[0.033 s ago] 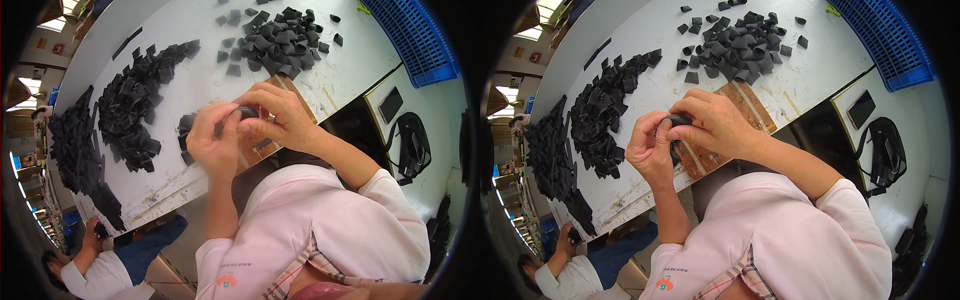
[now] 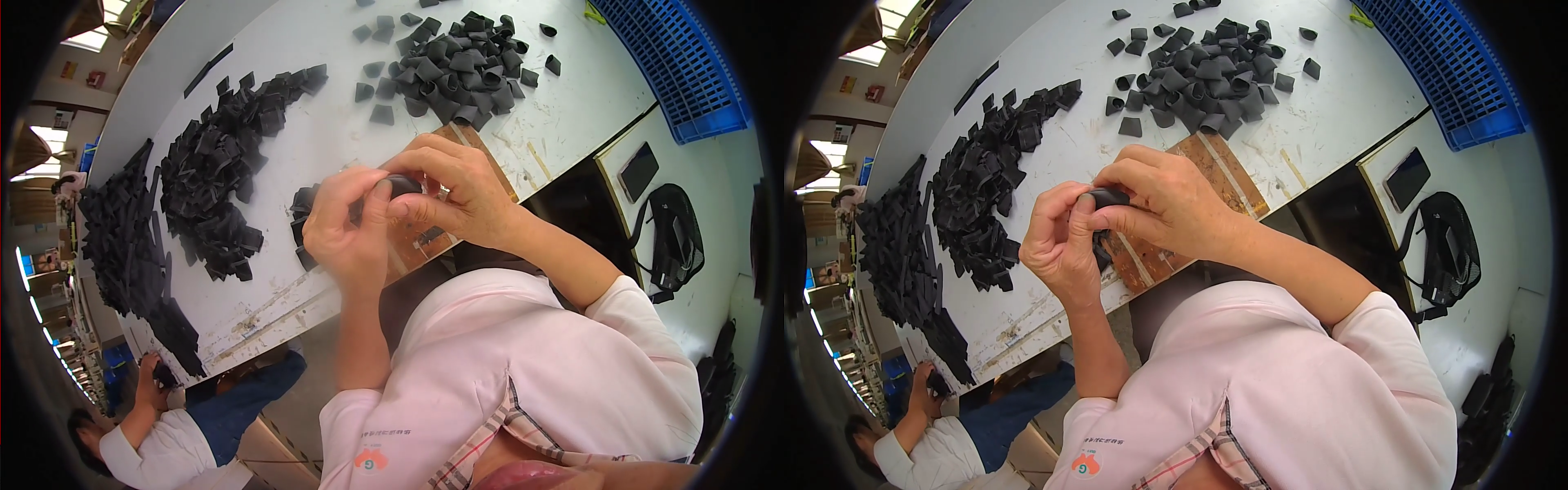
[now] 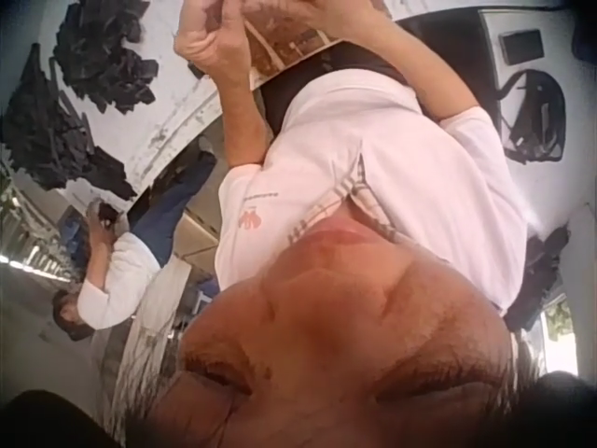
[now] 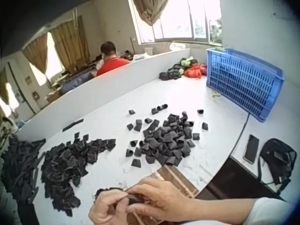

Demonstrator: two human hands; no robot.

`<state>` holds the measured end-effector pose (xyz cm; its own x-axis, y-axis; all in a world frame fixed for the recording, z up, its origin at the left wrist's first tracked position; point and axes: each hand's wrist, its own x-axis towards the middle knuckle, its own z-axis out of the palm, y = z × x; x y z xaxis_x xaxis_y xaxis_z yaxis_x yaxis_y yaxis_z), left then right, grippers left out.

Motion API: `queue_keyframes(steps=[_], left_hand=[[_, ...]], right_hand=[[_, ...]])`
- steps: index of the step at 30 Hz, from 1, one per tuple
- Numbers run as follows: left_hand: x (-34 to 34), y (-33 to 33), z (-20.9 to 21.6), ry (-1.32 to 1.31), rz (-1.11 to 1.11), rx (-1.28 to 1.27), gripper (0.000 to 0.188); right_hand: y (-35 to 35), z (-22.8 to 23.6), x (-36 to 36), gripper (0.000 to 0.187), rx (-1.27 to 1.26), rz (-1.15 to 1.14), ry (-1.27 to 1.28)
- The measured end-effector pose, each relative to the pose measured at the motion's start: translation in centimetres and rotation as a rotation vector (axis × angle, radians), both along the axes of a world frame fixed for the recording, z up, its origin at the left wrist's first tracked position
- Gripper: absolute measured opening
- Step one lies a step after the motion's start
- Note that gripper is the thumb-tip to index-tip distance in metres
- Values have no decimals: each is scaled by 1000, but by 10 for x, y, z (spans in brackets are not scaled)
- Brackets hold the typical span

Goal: The recorder is assembling small black foam padding components by folding and adhering them to a base strip on a manufacturing table.

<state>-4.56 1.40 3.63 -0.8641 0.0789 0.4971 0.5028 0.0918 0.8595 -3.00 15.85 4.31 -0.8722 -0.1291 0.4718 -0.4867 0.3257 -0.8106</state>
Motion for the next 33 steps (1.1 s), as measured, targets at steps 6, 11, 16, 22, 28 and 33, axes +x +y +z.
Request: queue_keyframes(steps=[6,11,16,22,28,33], left_hand=[[3,-6,-8,-266,-22,564,6],[8,-5,-16,-291,-71,673,8],[11,-4,-26,-229,-22,470,7],[5,1,-10,-243,-22,272,6],[5,4,-17,-140,-59,247,7],[1,-8,-39,24,86,62,6]], right_hand=[[-7,4,-2,23,182,-101,178],[-5,1,-3,12,60,-61,80],[-3,-22,0,5,-44,-43,32],[0,-9,-8,10,111,-75,90],[-8,-6,-4,7,133,-115,150],[4,4,-19,5,255,-14,87]])
